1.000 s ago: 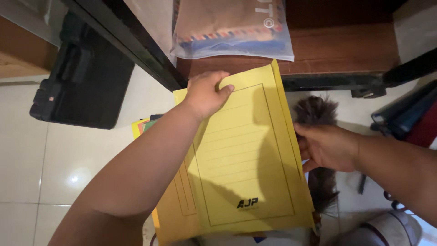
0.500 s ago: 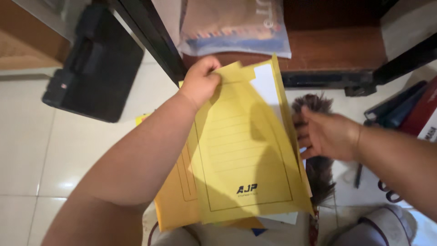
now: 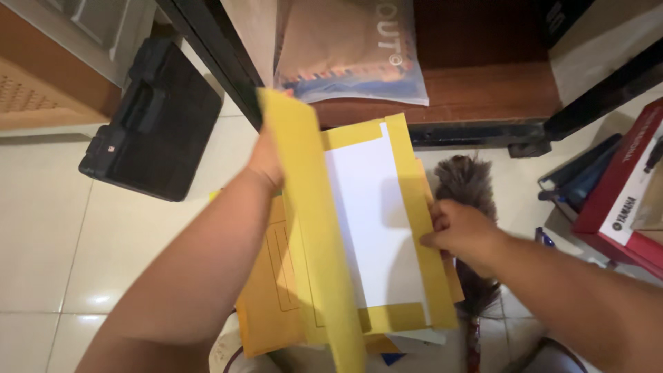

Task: The person sits on the floor and uses a feather duster to clean several envelopes. They pick up each envelope, dust both sides, and place them on a shelf or back on the pile.

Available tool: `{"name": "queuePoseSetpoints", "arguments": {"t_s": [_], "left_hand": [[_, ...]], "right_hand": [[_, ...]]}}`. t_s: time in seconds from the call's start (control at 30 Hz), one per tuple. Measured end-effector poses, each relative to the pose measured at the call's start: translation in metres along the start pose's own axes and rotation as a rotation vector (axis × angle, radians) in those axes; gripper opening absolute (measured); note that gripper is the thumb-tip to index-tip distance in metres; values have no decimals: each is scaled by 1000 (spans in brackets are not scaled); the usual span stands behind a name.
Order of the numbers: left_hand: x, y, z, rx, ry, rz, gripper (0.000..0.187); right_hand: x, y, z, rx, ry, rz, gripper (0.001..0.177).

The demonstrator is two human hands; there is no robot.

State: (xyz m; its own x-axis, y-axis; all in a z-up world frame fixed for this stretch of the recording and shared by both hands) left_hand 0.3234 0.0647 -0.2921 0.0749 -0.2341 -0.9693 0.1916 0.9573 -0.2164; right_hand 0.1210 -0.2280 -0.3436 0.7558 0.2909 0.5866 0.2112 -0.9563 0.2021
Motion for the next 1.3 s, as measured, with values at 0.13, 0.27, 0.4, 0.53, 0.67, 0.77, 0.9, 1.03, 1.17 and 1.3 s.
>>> {"name": "queuePoseSetpoints", "arguments": {"t_s": [0.13,0.27,0.4,0.53,0.67,0.77,0.9,1.03,1.17,1.3], "left_hand": [[-34,-59,-55,156,-272,882,100],[-3,-76,-87,517,184,1391,99],[-11,-60,-93,396,262,1323,98],[-22,-32,-92,312,252,1315,90],[-46,-7,-99,140,64,1230,85],[-55,23,-107,-88,86,1067,92],[-18,42,-114,-289,431,602,95],[30,-5,-126,-178,659,165,86],[35,-56,-134,99,751,16,80],[25,-90,-117,168,744,-195,69]], "right_hand": [[-11,-12,-1,-1,-68,10,34],[-13,-12,4,57,-129,226,36],[-26,-26,-2,142,-119,294,49],[-18,-39,1,235,132,209,96],[-28,-37,21,447,141,409,87],[-21,-6,34,462,89,609,81],[16,37,28,399,53,575,81],[33,94,22,17,-162,281,67],[81,105,18,160,37,432,73],[106,124,38,-39,100,504,66]]}}
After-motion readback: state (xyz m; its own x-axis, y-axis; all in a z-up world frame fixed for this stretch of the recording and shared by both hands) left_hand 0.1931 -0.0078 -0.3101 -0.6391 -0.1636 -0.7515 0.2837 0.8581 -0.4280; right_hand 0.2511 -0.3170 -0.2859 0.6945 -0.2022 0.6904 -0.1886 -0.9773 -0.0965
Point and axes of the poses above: each hand's wrist, its own z-axis towards the middle knuckle, its own y-axis out of the back of the hand, x = y × z, the point moved 10 cm from there along z, towards the middle knuckle, and after that the axes turned 9 degrees about -y, right-handed, at the moved point
